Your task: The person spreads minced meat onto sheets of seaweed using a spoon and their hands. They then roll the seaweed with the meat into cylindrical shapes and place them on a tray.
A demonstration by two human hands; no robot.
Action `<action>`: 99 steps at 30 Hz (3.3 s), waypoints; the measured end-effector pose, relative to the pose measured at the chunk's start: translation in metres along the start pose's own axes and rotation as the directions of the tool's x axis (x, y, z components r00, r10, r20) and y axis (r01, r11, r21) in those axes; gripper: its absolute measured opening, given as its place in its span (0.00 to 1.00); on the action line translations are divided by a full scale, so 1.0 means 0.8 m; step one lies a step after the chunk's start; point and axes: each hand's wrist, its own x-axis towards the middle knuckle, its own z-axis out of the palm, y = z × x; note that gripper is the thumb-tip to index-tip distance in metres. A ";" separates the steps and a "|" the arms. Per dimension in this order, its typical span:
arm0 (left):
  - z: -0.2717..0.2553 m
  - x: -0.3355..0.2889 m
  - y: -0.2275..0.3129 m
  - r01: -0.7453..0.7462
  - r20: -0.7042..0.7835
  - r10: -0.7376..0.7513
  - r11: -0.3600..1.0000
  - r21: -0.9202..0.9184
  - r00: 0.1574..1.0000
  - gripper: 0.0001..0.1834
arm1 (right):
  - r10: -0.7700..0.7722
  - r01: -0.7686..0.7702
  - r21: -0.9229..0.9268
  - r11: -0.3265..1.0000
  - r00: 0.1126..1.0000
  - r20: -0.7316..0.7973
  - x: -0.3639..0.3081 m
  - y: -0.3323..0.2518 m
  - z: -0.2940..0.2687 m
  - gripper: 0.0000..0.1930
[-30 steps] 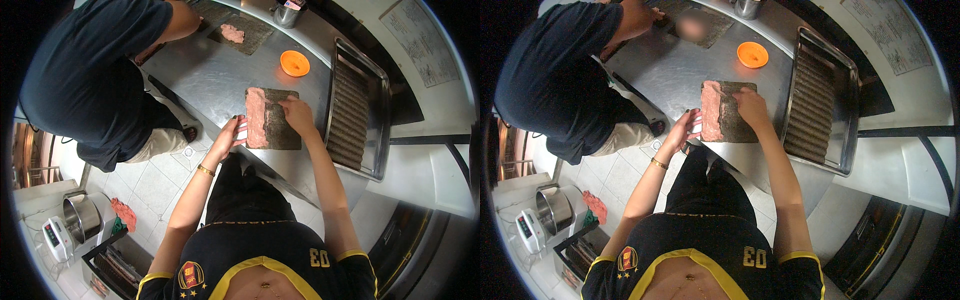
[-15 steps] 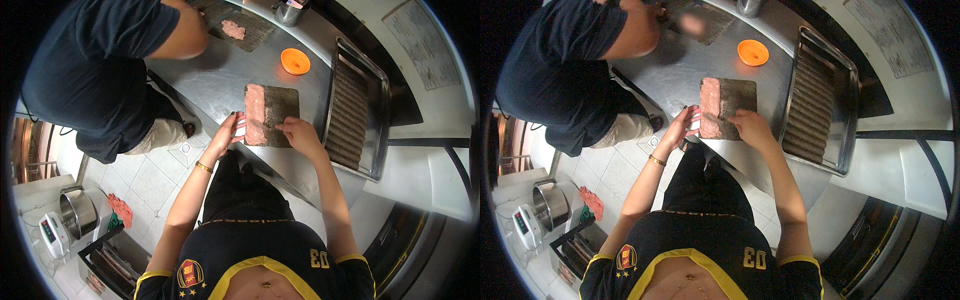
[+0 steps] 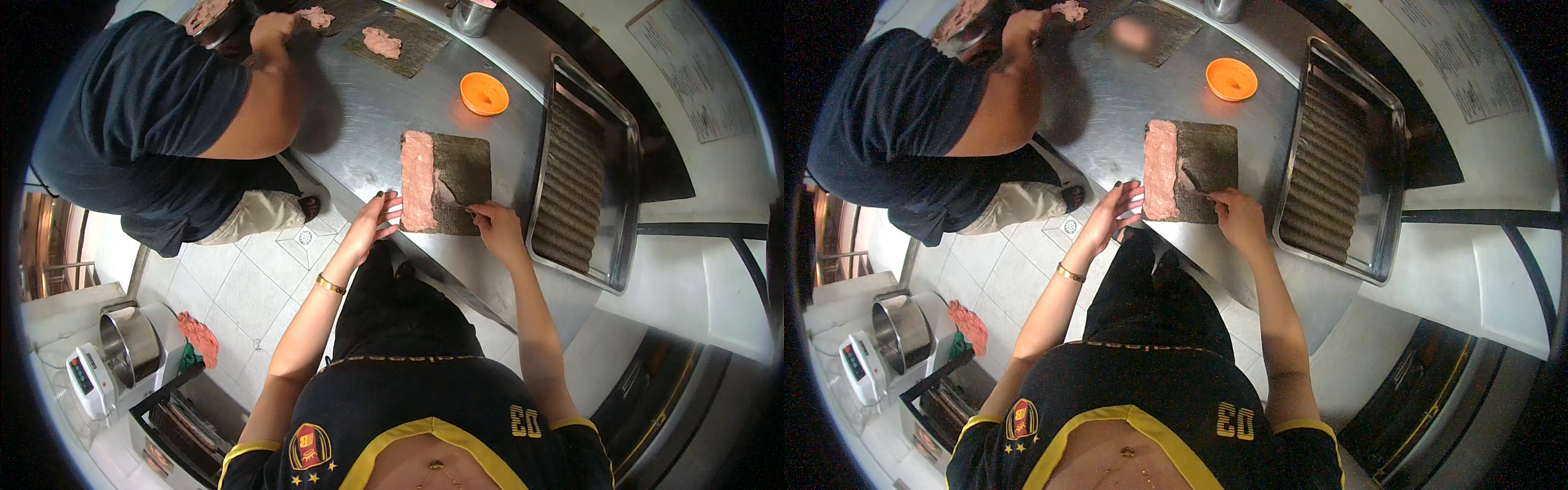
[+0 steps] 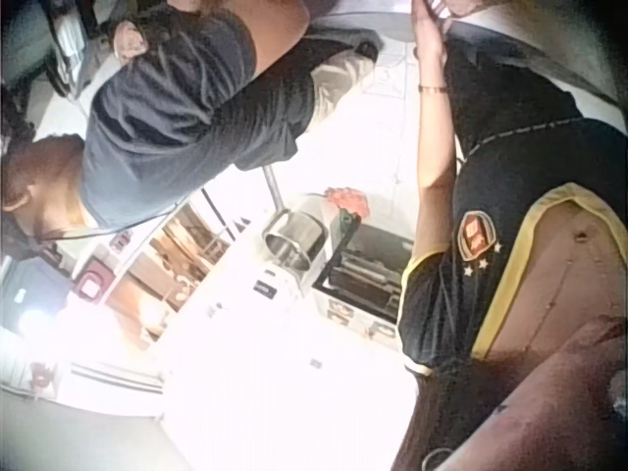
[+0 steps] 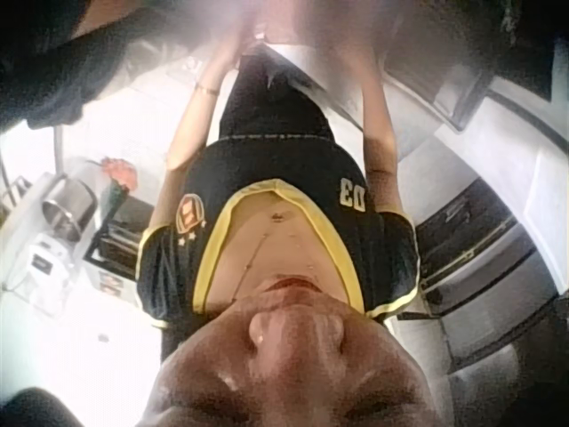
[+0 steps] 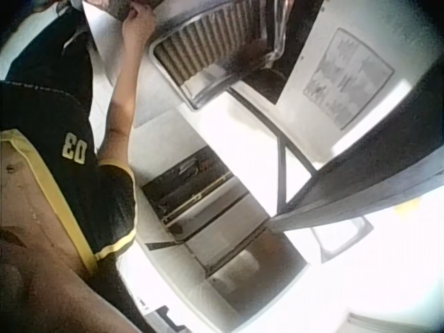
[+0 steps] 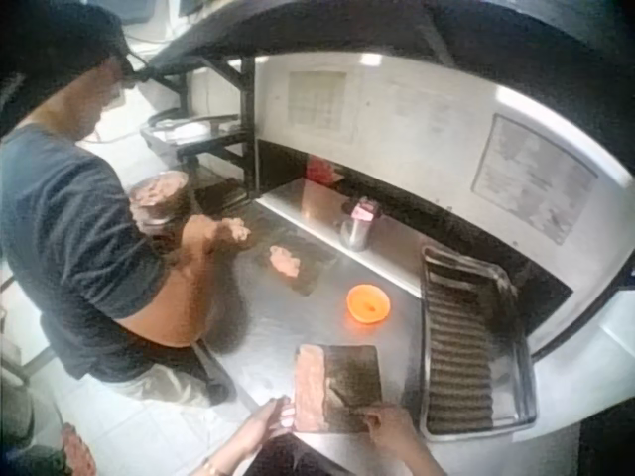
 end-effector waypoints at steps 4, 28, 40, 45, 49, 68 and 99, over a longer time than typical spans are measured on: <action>0.002 -0.002 0.002 -0.001 -0.009 0.002 1.000 0.026 1.000 0.28 | 0.061 -0.061 0.033 0.998 0.998 0.005 -0.011 0.012 0.026 0.11; -0.017 -0.005 -0.008 0.013 0.033 -0.013 1.000 -0.014 0.999 0.28 | -0.096 0.019 -0.320 0.947 0.969 -0.226 -0.093 -0.052 0.068 0.12; -0.032 -0.010 -0.018 0.025 0.114 -0.003 0.981 -0.191 0.993 0.31 | -0.050 0.037 -0.077 0.996 0.983 -0.174 -0.070 -0.066 0.070 0.12; -0.033 -0.010 -0.017 0.040 0.107 -0.020 0.982 -0.185 0.994 0.32 | -0.058 0.058 0.050 0.997 0.998 -0.009 -0.064 -0.068 0.069 0.14; -0.031 -0.009 -0.016 0.029 0.092 -0.012 0.983 -0.182 0.996 0.31 | -0.106 0.103 -0.032 0.994 0.987 -0.120 -0.022 -0.048 0.034 0.15; -0.013 0.058 0.022 -0.090 -0.002 0.093 0.964 -0.251 0.996 0.33 | -0.248 0.325 -0.451 0.831 0.943 0.223 0.109 -0.025 -0.018 0.16; -0.014 0.062 0.021 -0.080 0.033 0.093 0.956 -0.284 0.995 0.37 | -0.285 0.421 -0.368 0.829 0.884 0.371 0.048 -0.036 -0.045 0.14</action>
